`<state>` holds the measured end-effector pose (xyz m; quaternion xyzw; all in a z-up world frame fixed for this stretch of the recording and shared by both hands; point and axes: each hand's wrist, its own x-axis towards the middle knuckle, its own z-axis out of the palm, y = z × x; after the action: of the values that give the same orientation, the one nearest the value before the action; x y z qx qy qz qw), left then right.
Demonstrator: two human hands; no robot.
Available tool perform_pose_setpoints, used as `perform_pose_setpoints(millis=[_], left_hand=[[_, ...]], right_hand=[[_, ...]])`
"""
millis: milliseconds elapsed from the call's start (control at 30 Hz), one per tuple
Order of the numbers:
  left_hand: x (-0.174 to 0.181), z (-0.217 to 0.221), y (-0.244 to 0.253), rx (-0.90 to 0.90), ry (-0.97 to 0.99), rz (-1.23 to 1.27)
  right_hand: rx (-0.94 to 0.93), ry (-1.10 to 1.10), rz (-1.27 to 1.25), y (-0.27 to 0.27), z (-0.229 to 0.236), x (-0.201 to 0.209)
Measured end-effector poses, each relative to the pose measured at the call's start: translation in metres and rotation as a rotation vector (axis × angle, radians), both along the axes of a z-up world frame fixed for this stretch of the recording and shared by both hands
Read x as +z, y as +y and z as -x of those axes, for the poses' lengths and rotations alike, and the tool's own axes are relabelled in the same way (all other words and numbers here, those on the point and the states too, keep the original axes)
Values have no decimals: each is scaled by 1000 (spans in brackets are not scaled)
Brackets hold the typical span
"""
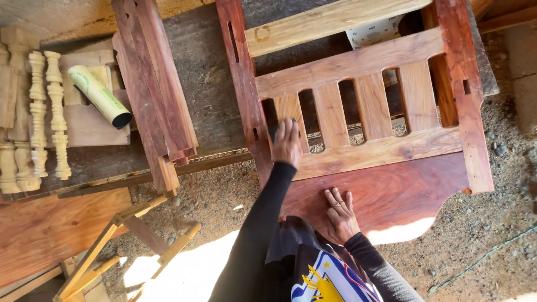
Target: Sanding the surface of a wooden furniture frame using sandpaper.
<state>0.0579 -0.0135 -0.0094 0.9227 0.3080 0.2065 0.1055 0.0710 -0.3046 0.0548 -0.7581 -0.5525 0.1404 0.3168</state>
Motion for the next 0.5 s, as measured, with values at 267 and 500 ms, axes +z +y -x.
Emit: perform_pose_setpoints(millis=[267, 500], left_hand=[[-2, -17, 7, 75, 52, -18], [11, 14, -32, -99, 36, 24]], right_hand=[[22, 1, 7, -4, -4, -4], [50, 56, 46, -5, -6, -6]])
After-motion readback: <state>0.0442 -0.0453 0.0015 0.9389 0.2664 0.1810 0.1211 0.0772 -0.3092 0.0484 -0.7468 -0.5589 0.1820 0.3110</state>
